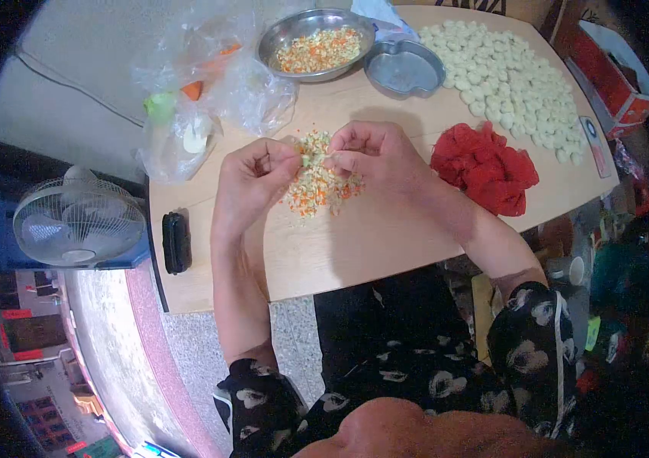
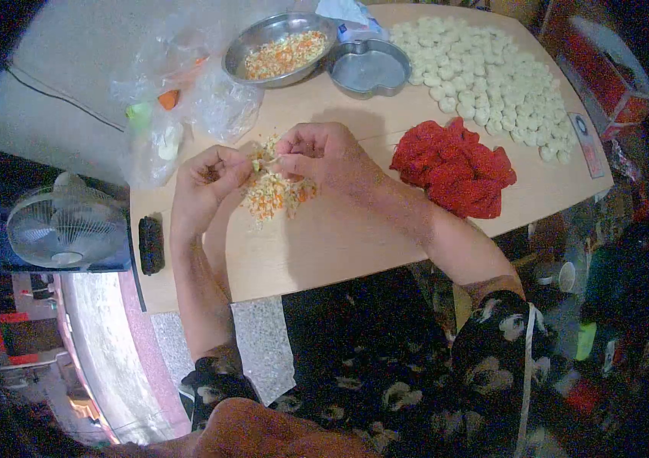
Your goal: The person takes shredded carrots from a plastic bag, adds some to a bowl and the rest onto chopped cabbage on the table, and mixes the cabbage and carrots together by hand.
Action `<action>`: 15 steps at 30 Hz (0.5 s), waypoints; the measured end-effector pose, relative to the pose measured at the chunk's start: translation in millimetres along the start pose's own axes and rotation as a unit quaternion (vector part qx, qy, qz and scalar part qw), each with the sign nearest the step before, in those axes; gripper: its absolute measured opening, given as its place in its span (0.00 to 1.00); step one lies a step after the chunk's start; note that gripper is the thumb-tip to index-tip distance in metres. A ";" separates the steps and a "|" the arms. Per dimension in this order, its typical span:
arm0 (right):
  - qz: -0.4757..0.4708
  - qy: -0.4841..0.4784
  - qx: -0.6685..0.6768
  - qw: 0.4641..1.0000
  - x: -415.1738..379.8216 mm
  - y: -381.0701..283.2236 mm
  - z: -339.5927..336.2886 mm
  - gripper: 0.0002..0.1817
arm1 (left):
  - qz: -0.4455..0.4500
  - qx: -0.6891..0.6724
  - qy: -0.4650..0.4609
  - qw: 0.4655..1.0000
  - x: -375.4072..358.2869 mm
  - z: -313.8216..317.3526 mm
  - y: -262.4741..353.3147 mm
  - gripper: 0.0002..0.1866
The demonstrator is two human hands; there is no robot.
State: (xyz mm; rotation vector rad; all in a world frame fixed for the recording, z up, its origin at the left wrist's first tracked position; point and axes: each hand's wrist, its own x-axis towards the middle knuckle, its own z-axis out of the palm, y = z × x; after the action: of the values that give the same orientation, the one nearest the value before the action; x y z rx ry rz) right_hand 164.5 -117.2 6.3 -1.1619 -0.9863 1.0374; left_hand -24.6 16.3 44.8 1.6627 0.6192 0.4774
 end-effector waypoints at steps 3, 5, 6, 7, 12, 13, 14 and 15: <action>-0.015 0.006 0.047 0.999 -2.1 -1.2 6.3 0.06 | 0.010 -0.115 0.004 0.993 3.3 14.2 -1.9 0.04; -0.037 0.022 0.032 0.999 -0.4 5.4 5.7 0.07 | -0.003 -0.152 0.007 0.988 3.6 20.9 -3.2 0.04; -0.045 0.033 0.016 0.998 1.5 7.9 5.0 0.07 | 0.004 -0.170 0.009 0.985 3.8 23.6 -4.6 0.04; -0.052 0.045 0.001 0.998 2.3 9.5 4.5 0.08 | 0.010 -0.188 0.010 0.982 3.9 25.8 -6.5 0.04; -0.071 0.042 0.028 0.996 0.6 8.4 5.6 0.07 | 0.016 -0.224 0.003 0.975 4.2 30.3 -9.9 0.05; -0.072 0.044 0.037 0.996 0.8 9.8 5.8 0.07 | 0.019 -0.214 0.002 0.977 4.0 30.7 -8.9 0.05; -0.074 0.050 0.022 0.996 0.9 10.4 5.9 0.07 | 0.022 -0.204 0.001 0.979 3.6 31.2 -7.9 0.05; -0.076 0.056 0.007 0.996 1.1 10.6 5.9 0.07 | 0.021 -0.186 -0.004 0.982 2.9 32.5 -6.7 0.05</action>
State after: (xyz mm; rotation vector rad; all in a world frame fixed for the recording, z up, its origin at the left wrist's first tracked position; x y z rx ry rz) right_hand 157.8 -113.8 -3.3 -1.1031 -0.9617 0.8483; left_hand -3.1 -5.8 32.3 1.3236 0.4564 0.5787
